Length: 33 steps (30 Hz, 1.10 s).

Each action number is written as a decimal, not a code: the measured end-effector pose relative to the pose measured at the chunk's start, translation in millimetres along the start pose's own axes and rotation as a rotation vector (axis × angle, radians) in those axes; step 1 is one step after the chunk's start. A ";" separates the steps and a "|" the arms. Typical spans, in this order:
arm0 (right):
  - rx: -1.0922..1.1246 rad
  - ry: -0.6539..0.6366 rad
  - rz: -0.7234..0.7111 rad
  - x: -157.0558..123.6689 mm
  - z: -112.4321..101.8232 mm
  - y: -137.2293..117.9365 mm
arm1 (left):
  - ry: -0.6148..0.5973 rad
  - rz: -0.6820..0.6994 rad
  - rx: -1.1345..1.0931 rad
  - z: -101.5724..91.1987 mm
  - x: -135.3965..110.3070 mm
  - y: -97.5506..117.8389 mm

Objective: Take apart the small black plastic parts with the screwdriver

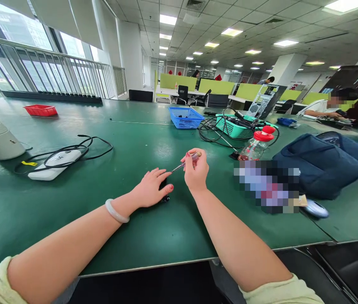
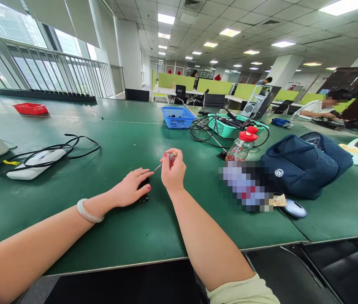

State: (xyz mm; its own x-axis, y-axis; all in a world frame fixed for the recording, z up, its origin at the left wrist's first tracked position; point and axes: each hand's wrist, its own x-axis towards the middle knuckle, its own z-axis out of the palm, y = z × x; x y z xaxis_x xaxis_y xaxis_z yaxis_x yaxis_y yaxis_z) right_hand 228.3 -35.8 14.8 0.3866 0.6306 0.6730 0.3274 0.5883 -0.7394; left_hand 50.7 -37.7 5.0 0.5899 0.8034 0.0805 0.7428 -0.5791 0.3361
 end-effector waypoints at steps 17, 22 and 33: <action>-0.063 0.113 0.133 11.9 -5.4 17.9 | 0.090 -0.307 0.371 -41.9 -90.3 -76.0; -0.045 0.079 0.139 10.4 -3.1 14.3 | 0.124 -0.496 0.458 -76.0 -146.5 -172.6; 0.012 0.087 0.246 11.4 -3.5 10.1 | 0.413 -0.432 0.411 -117.3 -180.0 -210.6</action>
State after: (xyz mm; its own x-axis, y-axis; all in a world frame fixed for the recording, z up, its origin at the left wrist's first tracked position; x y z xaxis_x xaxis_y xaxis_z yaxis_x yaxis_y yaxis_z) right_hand 239.1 -24.4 15.0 0.5264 0.7099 0.4680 0.2039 0.4290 -0.8800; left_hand -249.0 -44.0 29.7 0.1090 0.9119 0.3956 0.9895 -0.1377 0.0448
